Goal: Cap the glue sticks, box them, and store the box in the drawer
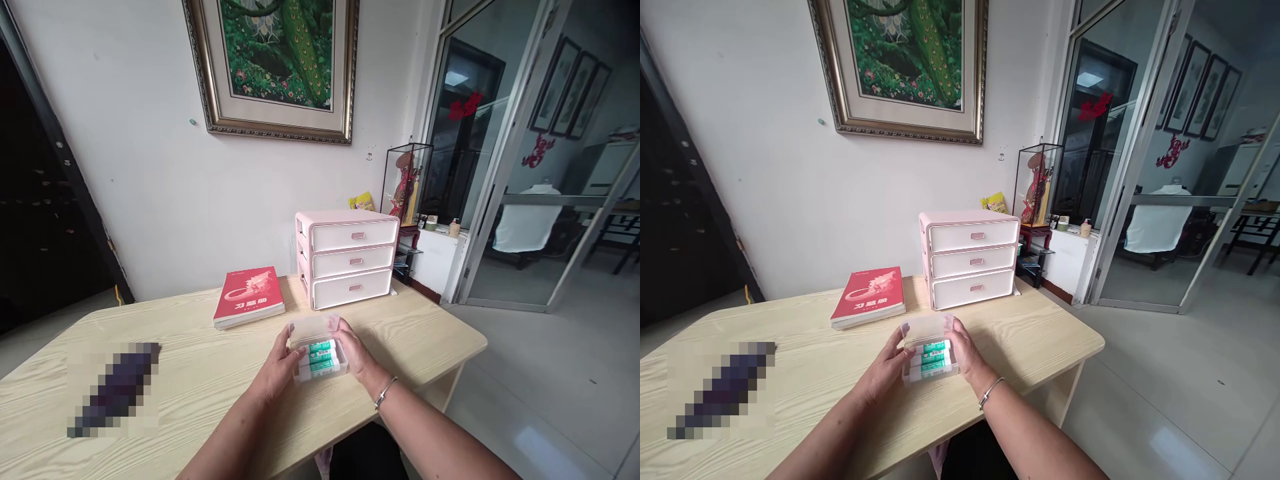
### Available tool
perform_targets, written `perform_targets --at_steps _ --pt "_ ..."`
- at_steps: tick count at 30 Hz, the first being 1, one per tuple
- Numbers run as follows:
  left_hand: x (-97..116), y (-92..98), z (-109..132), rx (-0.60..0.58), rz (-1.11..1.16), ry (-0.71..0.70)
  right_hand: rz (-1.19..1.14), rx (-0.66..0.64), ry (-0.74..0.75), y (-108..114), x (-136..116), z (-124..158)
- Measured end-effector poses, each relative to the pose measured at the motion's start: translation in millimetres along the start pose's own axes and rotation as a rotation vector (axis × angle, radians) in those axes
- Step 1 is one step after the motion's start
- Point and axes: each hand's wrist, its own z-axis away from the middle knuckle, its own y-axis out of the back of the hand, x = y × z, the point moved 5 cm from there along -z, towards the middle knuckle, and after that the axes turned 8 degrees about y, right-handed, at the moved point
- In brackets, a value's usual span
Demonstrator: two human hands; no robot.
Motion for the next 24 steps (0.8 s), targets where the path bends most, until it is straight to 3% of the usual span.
perform_targets --at_steps 4,7,11,17,24 --pt "7.6 22.3 26.3 0.018 0.029 0.042 0.061 -0.067 -0.022 -26.3 -3.5 12.5" --pt "11.9 33.8 41.6 -0.009 -0.039 0.008 0.124 -0.131 0.000 -29.9 -12.0 19.4" --pt "6.8 36.5 50.7 -0.067 -0.123 -0.013 0.260 -0.231 0.016 -20.1 -25.2 29.3" --pt "5.1 36.5 55.7 -0.047 -0.300 -0.141 0.520 -0.476 0.261 -13.7 -48.7 47.4" --pt "5.2 38.6 63.2 -0.033 -0.415 -0.236 0.754 -0.521 0.393 -16.4 -48.9 59.9"
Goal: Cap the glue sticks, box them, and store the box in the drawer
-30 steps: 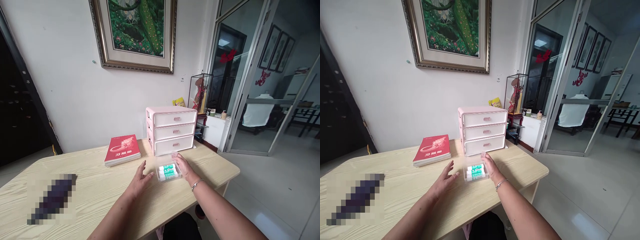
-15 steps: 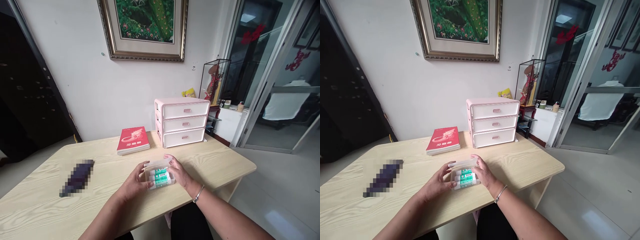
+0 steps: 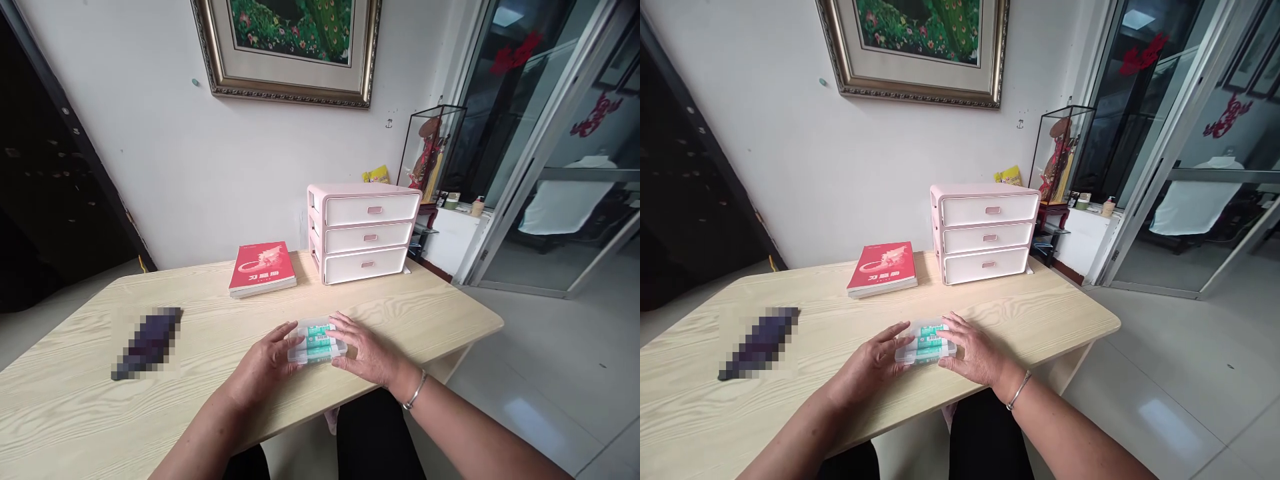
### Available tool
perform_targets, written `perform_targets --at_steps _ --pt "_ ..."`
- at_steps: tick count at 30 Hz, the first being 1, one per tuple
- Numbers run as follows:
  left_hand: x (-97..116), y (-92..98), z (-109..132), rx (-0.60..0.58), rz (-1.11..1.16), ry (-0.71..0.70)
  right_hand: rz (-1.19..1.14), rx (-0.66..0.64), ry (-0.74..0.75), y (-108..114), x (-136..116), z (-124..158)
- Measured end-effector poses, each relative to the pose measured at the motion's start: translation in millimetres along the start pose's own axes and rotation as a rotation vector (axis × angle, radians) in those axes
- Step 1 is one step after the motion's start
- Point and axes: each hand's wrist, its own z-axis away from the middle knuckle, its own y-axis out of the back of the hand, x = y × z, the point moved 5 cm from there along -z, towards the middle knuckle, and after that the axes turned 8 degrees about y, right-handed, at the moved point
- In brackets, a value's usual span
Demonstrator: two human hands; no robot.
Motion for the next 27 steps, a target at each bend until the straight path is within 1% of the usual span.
perform_targets --at_steps 3,5,9,13,16,18,20,23,25,27 --pt "1.1 -0.3 2.1 -0.034 -0.100 -0.068 -0.030 -0.006 -0.009 -2.8 1.7 2.2" --pt "1.4 -0.1 3.2 -0.058 -0.184 -0.086 -0.050 -0.006 -0.022 -4.0 3.5 3.5" --pt "2.4 -2.5 5.1 -0.100 -0.399 -0.141 -0.002 -0.047 -0.024 -7.7 5.9 5.9" --pt "2.9 -5.3 6.8 -0.078 -0.533 -0.228 0.074 -0.045 0.040 -6.9 4.8 6.9" --pt "5.9 -5.4 7.5 -0.072 -0.561 -0.250 0.066 -0.072 0.056 -4.2 2.0 6.1" --pt "9.8 -5.7 7.4 -0.089 -0.567 -0.256 0.038 -0.093 0.021 -2.4 0.1 5.2" --pt "12.4 -5.5 6.2 -0.082 -0.569 -0.240 0.012 -0.090 -0.032 -1.3 -1.2 4.3" --pt "9.4 -4.6 3.0 0.004 -0.548 -0.212 -0.005 -0.054 -0.068 -1.5 -1.7 3.5" --pt "5.3 -5.9 1.7 0.052 -0.503 -0.263 -0.010 -0.037 -0.060 -3.2 -0.7 3.4" --pt "1.5 -7.7 1.7 0.089 -0.458 -0.351 -0.010 -0.024 -0.046 -4.8 1.4 3.9"
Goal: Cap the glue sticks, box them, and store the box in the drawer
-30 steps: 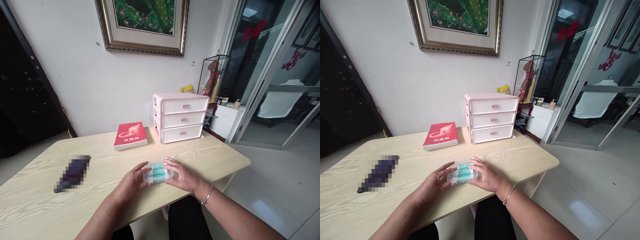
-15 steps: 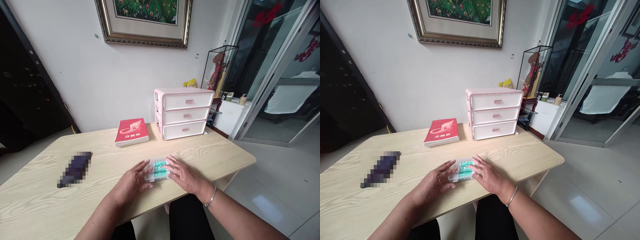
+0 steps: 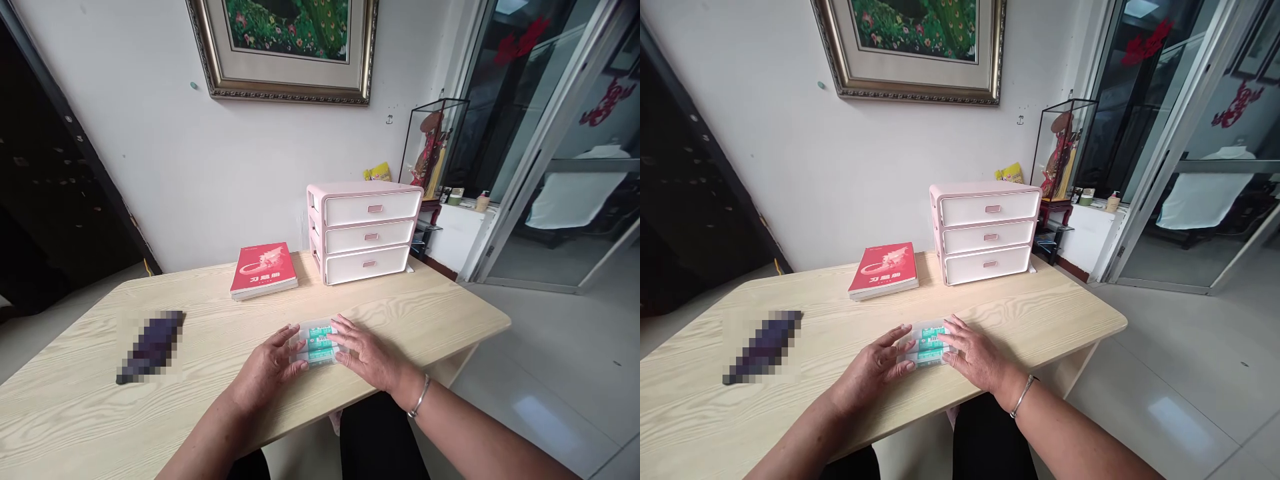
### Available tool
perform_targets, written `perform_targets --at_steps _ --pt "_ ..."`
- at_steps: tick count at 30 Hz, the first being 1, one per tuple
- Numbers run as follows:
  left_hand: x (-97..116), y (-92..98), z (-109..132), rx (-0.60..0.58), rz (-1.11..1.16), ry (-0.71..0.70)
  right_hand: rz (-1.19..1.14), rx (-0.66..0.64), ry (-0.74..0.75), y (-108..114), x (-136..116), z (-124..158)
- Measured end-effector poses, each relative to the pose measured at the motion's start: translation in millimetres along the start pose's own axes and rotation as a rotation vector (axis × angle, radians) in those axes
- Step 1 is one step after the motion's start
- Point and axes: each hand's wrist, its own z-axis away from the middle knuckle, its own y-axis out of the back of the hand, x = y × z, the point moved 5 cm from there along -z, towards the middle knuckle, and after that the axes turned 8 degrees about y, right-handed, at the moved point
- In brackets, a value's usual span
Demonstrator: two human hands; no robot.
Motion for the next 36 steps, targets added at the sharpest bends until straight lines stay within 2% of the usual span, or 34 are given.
perform_targets --at_steps 4,9,13,18,26,29,33,36 --pt "-2.0 -3.8 2.9 0.072 -0.024 -0.076 0.032 0.016 0.042 -2.7 3.4 1.7" --pt "2.1 -4.2 3.5 0.060 -0.133 -0.056 0.143 0.022 0.115 -5.7 2.0 3.8" --pt "5.5 -2.1 2.6 0.058 -0.195 -0.102 0.163 0.008 0.130 -4.5 0.3 3.1" --pt "7.1 -1.4 2.8 0.053 -0.196 -0.116 0.166 0.005 0.116 -1.9 -3.4 1.5" --pt "8.6 -6.2 3.8 0.085 -0.200 -0.126 0.191 0.039 0.139 -10.6 -0.4 2.8" --pt "9.6 -3.8 1.7 0.062 -0.201 -0.079 0.163 0.035 0.126 -7.2 -2.3 2.1" --pt "12.3 -1.0 -2.1 -0.016 -0.167 0.073 0.083 0.066 0.100 1.0 -7.6 2.1" --pt "15.7 -2.4 -6.5 -0.070 -0.098 0.153 -0.020 0.188 0.036 4.6 0.9 3.0"
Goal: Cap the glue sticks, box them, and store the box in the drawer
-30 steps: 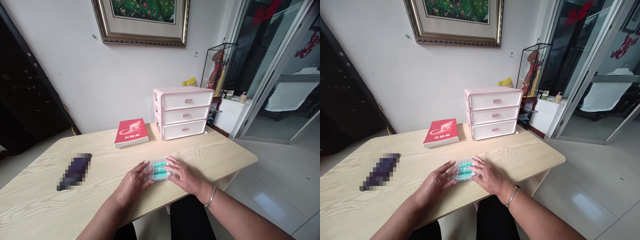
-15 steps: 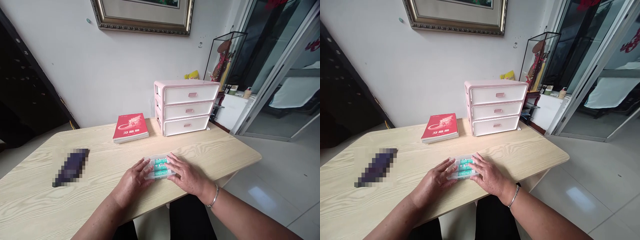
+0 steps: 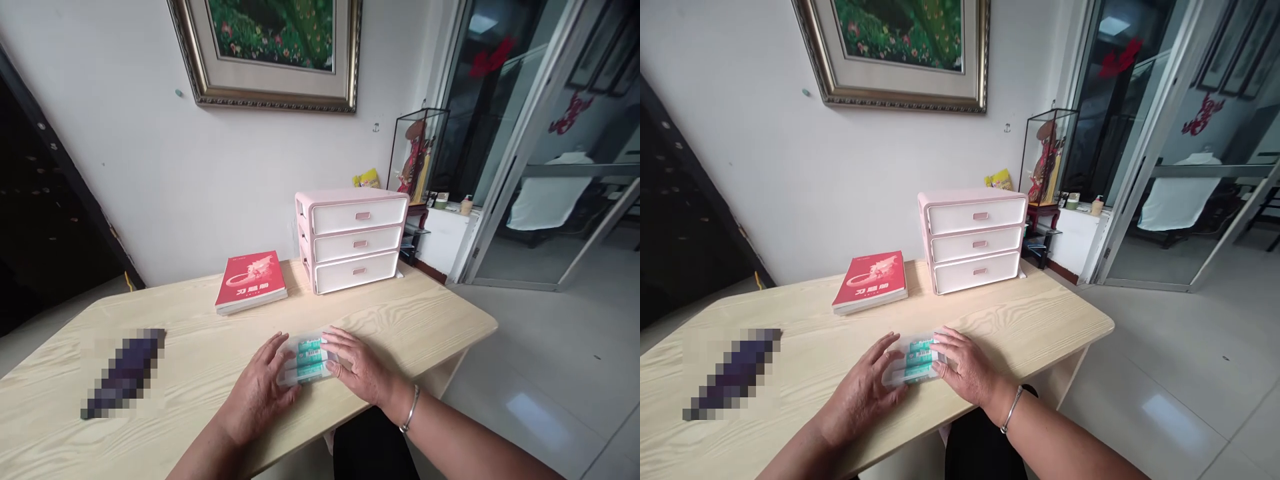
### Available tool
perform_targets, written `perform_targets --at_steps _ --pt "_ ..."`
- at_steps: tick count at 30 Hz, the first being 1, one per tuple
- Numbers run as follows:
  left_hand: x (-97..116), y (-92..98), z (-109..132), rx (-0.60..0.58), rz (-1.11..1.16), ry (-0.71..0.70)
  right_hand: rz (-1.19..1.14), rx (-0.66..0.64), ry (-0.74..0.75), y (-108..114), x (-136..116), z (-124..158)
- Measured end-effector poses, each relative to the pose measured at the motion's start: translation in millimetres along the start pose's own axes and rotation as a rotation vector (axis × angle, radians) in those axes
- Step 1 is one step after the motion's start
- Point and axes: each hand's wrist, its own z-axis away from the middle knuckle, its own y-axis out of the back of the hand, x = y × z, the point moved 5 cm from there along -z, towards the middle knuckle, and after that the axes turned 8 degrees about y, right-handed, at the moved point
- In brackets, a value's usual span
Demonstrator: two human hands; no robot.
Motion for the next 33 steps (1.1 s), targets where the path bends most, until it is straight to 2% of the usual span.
perform_targets --at_steps 3,8,10,15,21,28,33 --pt "-0.3 -1.9 -8.4 -0.036 0.052 0.083 -0.184 0.228 -0.198 4.7 30.3 -0.5" --pt "0.9 -1.9 -27.4 -0.161 0.080 0.168 -0.653 0.667 -0.735 18.9 104.7 -10.6" --pt "5.8 -0.2 -32.9 -0.208 0.069 0.182 -0.741 0.749 -0.846 27.1 127.2 -22.6" --pt "13.4 -2.8 -36.1 -0.222 0.061 0.208 -0.854 0.827 -0.945 40.7 169.1 -54.7" --pt "-2.4 -9.5 -30.1 -0.154 0.102 0.209 -0.903 0.901 -1.011 40.7 199.8 -74.4" --pt "-8.4 15.6 -34.4 -0.139 0.090 0.341 -0.899 0.983 -1.081 40.9 216.4 -81.3" --pt "-4.8 26.7 -47.5 -0.068 0.123 0.307 -0.856 1.042 -1.088 38.8 219.3 -77.2"
